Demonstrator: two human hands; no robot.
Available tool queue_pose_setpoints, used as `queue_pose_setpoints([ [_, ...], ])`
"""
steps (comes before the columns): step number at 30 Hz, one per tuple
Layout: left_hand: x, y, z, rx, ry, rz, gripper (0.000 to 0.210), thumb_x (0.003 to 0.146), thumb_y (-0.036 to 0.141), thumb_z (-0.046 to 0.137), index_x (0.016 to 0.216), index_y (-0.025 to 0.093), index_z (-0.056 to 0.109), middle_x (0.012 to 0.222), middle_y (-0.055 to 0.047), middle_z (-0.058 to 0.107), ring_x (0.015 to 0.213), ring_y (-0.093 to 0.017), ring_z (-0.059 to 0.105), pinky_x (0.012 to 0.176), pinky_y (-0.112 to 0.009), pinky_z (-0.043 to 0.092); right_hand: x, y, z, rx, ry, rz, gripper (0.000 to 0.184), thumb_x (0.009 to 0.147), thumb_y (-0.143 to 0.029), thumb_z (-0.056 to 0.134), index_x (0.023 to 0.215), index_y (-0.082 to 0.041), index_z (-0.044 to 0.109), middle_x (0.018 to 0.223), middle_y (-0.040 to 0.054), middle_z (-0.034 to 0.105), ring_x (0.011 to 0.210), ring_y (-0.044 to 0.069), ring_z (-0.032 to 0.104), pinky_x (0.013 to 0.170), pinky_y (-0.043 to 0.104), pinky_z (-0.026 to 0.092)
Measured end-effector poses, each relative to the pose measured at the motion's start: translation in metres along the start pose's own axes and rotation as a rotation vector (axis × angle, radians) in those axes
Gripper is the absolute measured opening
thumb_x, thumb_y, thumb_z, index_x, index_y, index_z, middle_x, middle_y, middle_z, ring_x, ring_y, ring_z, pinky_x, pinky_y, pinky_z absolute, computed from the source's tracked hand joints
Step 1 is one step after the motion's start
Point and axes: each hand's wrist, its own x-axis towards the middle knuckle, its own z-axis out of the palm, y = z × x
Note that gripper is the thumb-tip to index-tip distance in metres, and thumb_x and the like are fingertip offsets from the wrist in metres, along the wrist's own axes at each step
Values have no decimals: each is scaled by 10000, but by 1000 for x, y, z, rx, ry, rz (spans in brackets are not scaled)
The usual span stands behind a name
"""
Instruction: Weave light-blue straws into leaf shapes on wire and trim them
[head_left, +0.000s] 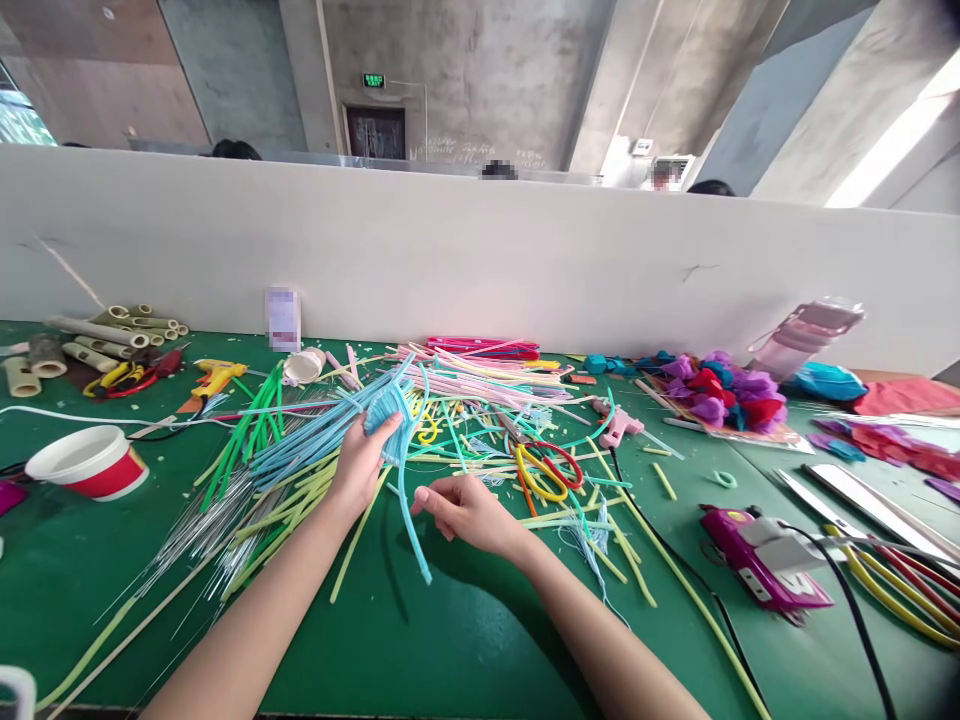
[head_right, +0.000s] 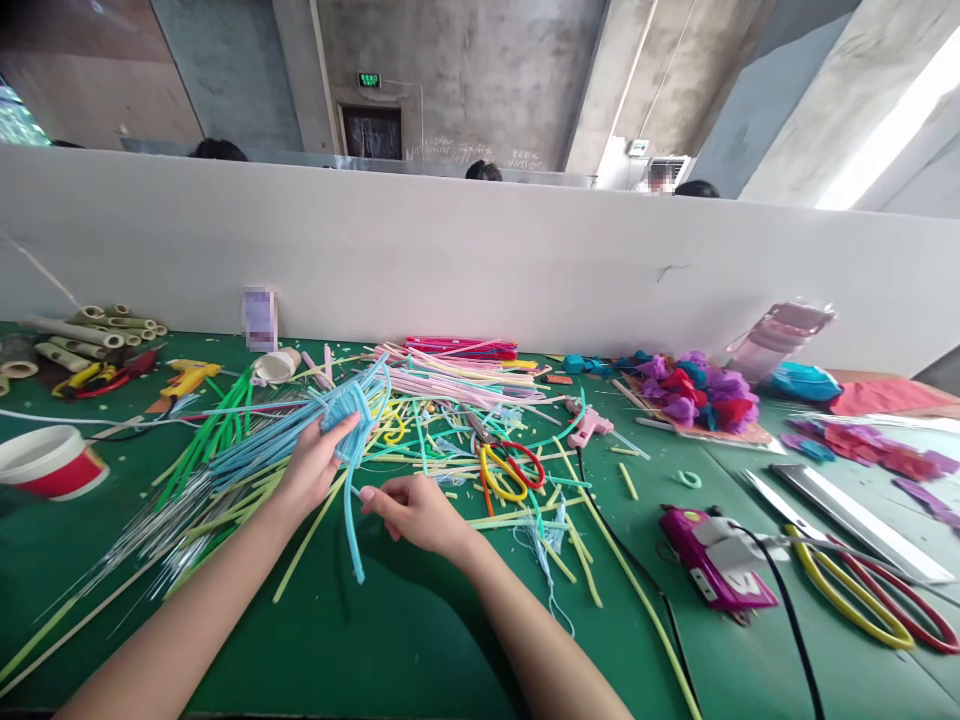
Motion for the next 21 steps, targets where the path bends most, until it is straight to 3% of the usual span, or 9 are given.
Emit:
queue_pose_setpoints([
  [4, -1, 1, 0, 32, 9, 41, 515, 643, 326, 859, 1094, 166, 668, 1069, -74, 753, 1040, -255, 695, 920, -336, 536, 0, -2, 0, 222, -63, 10, 687, 916, -713, 351, 935, -137, 724, 472, -56, 434, 421, 82, 340, 445, 228, 277],
  [8, 0, 0, -2, 33, 4, 44, 520, 647, 344, 854, 1105, 182, 667, 1087, -61, 747, 1032, -232, 694, 904, -320, 539, 2, 6, 6, 71, -16, -8, 504, 769, -606, 697, 1000, -158, 684, 519, -83, 456, 461, 77, 358, 452, 218, 246],
  [11, 1, 0, -3, 32, 3, 33, 528, 648, 348, 857, 1115, 192, 665, 1099, -55, 742, 1030, -227, 692, 881, -307, 548, 3, 11, 12, -114, 11, -37, 318, 799, -485, 708, 924, -193, 700, 520, -77, 486, 473, 84, 390, 477, 219, 280],
  [14, 2, -2, -4, 21, -2, 38, 527, 654, 343, 858, 1116, 183, 662, 1104, -68, 739, 1033, -237, 693, 879, -311, 552, 2, 12, 11, -379, 223, -123, 250, 909, -426, 585, 856, -218, 712, 586, -30, 582, 518, 107, 470, 526, 232, 319],
  [17, 3, -4, -5, 19, -22, 32, 531, 667, 338, 851, 1135, 177, 656, 1121, -87, 735, 1039, -255, 694, 892, -338, 555, 0, 10, 5, -617, 458, -234, 274, 983, -377, 468, 1006, -245, 708, 800, 37, 701, 655, 150, 599, 607, 251, 375],
  [21, 4, -5, -5, 41, -24, 26, 545, 664, 326, 852, 1148, 169, 656, 1117, -97, 739, 1019, -259, 708, 914, -366, 553, -3, 7, -2, -762, 569, -318, 323, 1015, -331, 392, 1163, -244, 667, 932, 80, 714, 771, 181, 655, 643, 262, 405],
])
